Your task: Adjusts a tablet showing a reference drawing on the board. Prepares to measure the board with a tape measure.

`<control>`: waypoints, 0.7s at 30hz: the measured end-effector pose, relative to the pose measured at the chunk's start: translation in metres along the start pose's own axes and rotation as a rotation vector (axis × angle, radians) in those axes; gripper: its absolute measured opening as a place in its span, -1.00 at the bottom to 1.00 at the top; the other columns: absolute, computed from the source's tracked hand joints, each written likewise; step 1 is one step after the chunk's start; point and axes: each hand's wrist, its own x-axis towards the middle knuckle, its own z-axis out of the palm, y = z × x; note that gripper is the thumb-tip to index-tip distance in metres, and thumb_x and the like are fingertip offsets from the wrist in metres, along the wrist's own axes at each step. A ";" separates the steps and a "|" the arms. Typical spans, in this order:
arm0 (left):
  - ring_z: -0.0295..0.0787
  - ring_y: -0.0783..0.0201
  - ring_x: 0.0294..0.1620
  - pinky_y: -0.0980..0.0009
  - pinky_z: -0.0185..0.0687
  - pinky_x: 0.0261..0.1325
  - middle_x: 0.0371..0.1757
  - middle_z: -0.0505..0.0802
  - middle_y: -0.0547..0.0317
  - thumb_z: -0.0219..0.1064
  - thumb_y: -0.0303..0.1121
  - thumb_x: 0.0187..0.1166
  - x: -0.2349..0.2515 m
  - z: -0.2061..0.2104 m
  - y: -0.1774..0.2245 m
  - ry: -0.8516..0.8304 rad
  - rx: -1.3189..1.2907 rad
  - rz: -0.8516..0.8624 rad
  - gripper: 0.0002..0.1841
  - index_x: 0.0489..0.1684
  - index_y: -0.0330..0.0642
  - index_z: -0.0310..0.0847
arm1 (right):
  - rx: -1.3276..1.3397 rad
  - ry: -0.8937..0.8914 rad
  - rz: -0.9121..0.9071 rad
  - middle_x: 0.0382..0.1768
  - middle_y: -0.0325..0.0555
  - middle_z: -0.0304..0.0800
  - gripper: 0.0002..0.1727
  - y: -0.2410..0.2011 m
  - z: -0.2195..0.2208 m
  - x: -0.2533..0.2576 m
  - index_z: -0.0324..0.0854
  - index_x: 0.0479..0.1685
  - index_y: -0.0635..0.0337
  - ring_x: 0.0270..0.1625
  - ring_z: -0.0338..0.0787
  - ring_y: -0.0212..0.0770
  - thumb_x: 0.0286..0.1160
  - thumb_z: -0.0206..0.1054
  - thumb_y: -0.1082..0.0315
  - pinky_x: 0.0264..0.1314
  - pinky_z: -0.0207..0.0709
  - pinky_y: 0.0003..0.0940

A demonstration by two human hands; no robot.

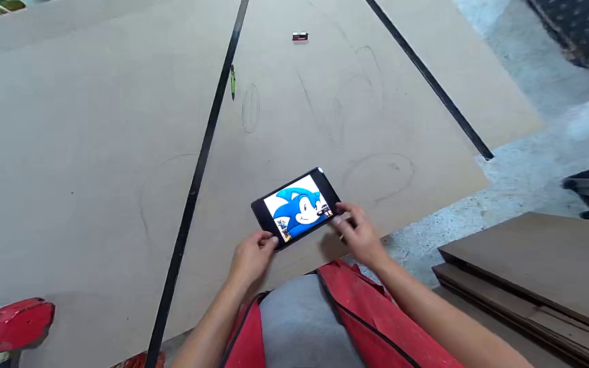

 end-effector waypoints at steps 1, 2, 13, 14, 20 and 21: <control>0.92 0.25 0.01 0.09 0.84 0.24 -0.01 0.94 0.19 0.32 -0.09 0.72 -0.006 0.008 0.009 -0.094 -0.123 0.049 -0.67 0.27 -0.04 0.74 | -0.020 -0.048 -0.110 0.39 -0.11 0.67 -0.40 0.001 0.013 -0.009 0.49 0.60 0.00 0.09 0.82 -0.23 0.63 0.29 -0.05 0.09 0.81 -0.09; 0.93 0.25 0.00 0.16 0.86 0.23 0.00 0.94 0.16 0.31 -0.18 0.74 -0.011 0.015 0.019 -0.193 -0.251 0.095 -0.68 0.29 -0.11 0.72 | -0.025 -0.087 -0.211 0.41 -0.06 0.65 -0.33 0.000 0.026 -0.017 0.47 0.62 0.06 0.14 0.79 -0.21 0.57 0.32 -0.07 0.13 0.78 -0.10; 0.82 0.25 -0.29 0.33 0.81 -0.12 -0.27 0.86 0.11 0.61 -0.38 0.40 -0.020 0.025 0.018 -0.409 -0.477 0.323 -0.71 0.00 -0.20 0.71 | -0.116 -0.133 -0.406 0.51 -0.03 0.56 -0.23 -0.015 0.049 -0.047 0.27 0.78 0.09 0.05 0.79 -0.26 0.63 0.29 -0.06 0.06 0.78 -0.22; 0.80 0.27 -0.32 0.35 0.78 -0.15 -0.30 0.84 0.13 0.63 -0.35 0.39 -0.020 0.024 0.018 -0.446 -0.463 0.328 -0.70 -0.02 -0.20 0.70 | -0.113 -0.127 -0.406 0.49 -0.03 0.57 -0.24 -0.015 0.050 -0.051 0.27 0.78 0.09 0.02 0.78 -0.27 0.63 0.29 -0.06 0.03 0.77 -0.23; 0.76 0.34 -0.35 0.36 0.74 -0.18 -0.32 0.82 0.21 0.56 -0.23 0.46 -0.005 0.019 0.014 -0.610 -0.262 0.335 -0.72 -0.07 -0.18 0.67 | -0.176 -0.383 -0.205 0.37 -0.10 0.71 -0.34 -0.023 0.041 -0.062 0.53 0.61 -0.03 0.29 0.76 -0.23 0.62 0.31 -0.18 0.38 0.66 -0.14; 0.83 0.26 -0.22 0.25 0.80 -0.02 -0.18 0.86 0.12 0.52 -0.18 0.51 -0.003 0.017 0.010 -0.539 -0.222 0.305 -0.65 0.07 -0.22 0.67 | -0.234 -0.440 -0.132 0.36 -0.10 0.74 -0.38 -0.024 0.036 -0.060 0.57 0.57 -0.05 0.35 0.75 -0.19 0.60 0.32 -0.14 0.47 0.60 -0.08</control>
